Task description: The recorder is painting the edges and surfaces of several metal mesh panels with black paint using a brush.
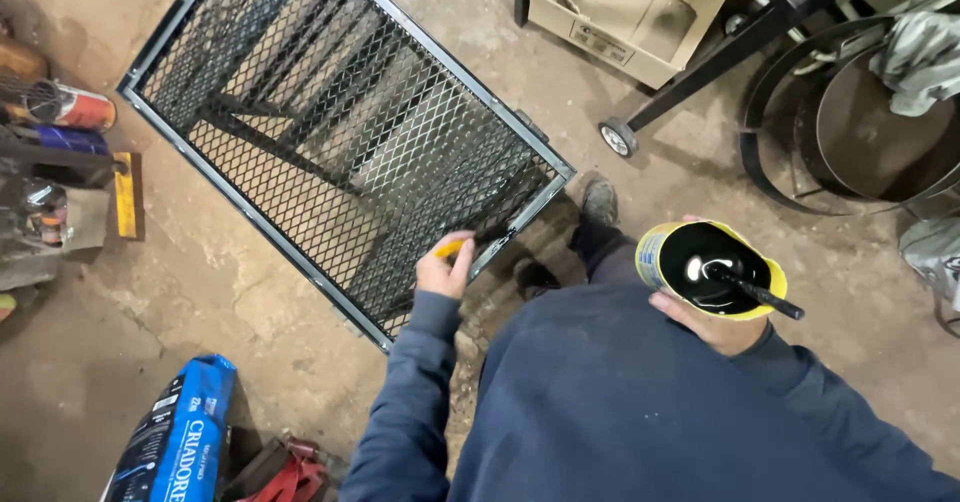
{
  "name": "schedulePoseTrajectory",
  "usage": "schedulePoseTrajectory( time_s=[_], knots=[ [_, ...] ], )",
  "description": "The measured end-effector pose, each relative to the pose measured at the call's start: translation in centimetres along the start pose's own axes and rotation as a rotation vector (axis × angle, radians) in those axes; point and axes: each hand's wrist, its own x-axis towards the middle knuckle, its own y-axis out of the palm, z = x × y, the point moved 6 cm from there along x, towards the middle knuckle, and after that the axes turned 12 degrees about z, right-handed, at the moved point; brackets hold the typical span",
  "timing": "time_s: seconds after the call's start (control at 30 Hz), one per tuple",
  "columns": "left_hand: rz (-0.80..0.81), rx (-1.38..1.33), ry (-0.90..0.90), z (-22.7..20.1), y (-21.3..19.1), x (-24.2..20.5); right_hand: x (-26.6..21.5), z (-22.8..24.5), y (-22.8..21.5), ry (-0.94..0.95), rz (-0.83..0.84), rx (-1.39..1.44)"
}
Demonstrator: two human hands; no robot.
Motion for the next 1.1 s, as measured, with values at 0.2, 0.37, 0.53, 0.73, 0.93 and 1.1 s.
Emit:
schedulePoseTrajectory(
  time_s=[0.2,0.37,0.53,0.73,0.93,1.1],
  knots=[
    [0.042,-0.024,-0.029,-3.0,4.2,3.7,1.9,1.2,-1.2,-0.023,0.055,-0.186],
    [0.036,0.021,0.017,-2.2,3.7,4.2,2.1,-1.7,-2.8,0.104,0.022,0.019],
    [0.056,-0.073,-0.001,-3.5,6.7,7.5,3.5,-0.5,-3.5,0.011,0.043,-0.093],
    [0.035,-0.126,0.005,-1.4,7.7,7.9,3.8,-0.5,-4.8,0.016,0.027,-0.078],
    [0.008,-0.235,-0.040,-0.9,8.0,9.8,4.1,-1.0,-5.5,0.000,0.041,-0.112],
    [-0.013,-0.344,-0.078,0.1,8.5,9.6,3.9,-1.4,-5.7,0.027,0.032,-0.070]
  ],
)
